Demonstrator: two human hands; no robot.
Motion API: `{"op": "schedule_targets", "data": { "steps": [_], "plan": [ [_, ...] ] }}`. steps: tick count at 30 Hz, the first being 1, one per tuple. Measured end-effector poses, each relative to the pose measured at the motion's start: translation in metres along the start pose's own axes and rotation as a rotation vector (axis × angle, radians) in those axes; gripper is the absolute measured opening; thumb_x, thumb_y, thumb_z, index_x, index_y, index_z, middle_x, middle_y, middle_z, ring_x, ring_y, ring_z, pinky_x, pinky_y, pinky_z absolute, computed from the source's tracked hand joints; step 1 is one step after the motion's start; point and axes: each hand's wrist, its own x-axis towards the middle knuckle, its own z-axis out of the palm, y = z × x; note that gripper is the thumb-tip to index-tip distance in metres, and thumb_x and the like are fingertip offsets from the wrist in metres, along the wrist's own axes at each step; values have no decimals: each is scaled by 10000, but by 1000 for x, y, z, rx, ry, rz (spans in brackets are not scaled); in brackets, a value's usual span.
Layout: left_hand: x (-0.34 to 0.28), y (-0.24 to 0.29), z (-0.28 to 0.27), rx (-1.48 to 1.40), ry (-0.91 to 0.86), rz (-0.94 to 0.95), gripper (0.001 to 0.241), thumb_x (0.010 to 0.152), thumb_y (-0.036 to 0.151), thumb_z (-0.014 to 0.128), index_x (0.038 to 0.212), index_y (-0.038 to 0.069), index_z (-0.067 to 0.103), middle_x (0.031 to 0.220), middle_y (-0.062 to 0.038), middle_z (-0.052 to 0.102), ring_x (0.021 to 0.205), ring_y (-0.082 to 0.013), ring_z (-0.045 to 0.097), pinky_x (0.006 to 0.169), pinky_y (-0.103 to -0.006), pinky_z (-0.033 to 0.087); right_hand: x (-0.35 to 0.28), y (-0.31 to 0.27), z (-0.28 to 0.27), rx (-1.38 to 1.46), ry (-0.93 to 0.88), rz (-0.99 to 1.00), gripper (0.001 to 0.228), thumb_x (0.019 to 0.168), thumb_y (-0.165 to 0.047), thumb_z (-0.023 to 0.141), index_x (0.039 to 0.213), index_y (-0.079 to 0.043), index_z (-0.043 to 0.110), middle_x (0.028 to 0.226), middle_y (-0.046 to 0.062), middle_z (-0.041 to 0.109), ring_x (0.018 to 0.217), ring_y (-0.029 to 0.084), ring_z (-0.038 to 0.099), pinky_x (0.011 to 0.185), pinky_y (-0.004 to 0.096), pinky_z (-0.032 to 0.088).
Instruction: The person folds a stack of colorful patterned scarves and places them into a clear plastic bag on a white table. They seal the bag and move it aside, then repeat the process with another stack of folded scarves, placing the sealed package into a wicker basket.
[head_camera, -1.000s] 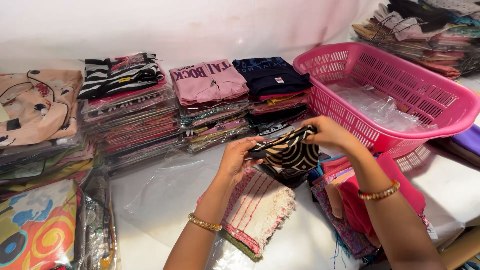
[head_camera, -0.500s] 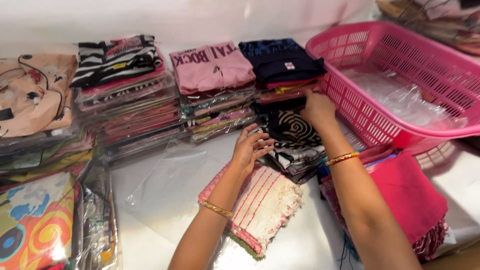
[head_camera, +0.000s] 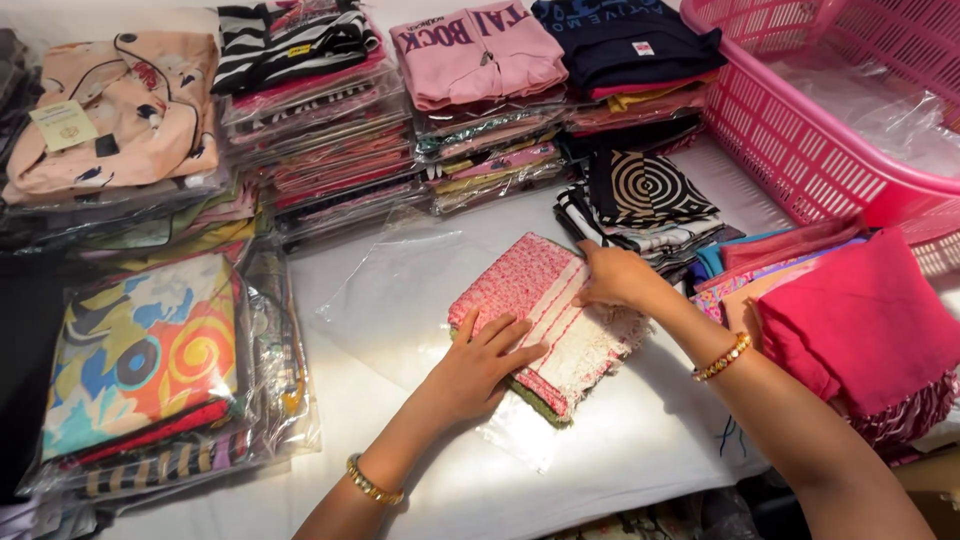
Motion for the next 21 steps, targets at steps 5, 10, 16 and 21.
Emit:
{"op": "schedule_targets", "data": {
  "steps": [5,10,16,21],
  "plan": [
    [10,-26,26,79,129,97,566,864,211,713,1408,241,558,1368,-58,599,1348,-260,504,1203,-614,236,11,14,23,-55,49,-19,816,653,-366,920,1331,-57,586,1146,202,721,1091,373,687,945,446,539],
    [40,-28,27,5,199,73,448,894,214,723,1321,165,594,1174,-20,692,1182,-208,621,1163,-504,343,-12,-7,19,83,99,-106,766,761,-471,827,1367,-102,538,1121,227,713,1035,397,701,891,480,550],
    [58,-6,-1,-86,417,-82,390,791,299,814,1113,131,673,1011,-32,691,1017,-243,622,969,-455,420,-58,-52,5,174,-72,-305,1164,674,-506,887,1604,-257,233,1200,224,647,1071,415,659,877,473,528],
    [42,10,-19,-87,831,-140,265,798,213,802,984,115,642,972,-26,657,1008,-258,588,982,-472,409,-72,-48,11,-48,170,-157,912,694,-371,865,1497,-371,433,1289,87,690,1060,352,696,877,460,553]
  ]
}}
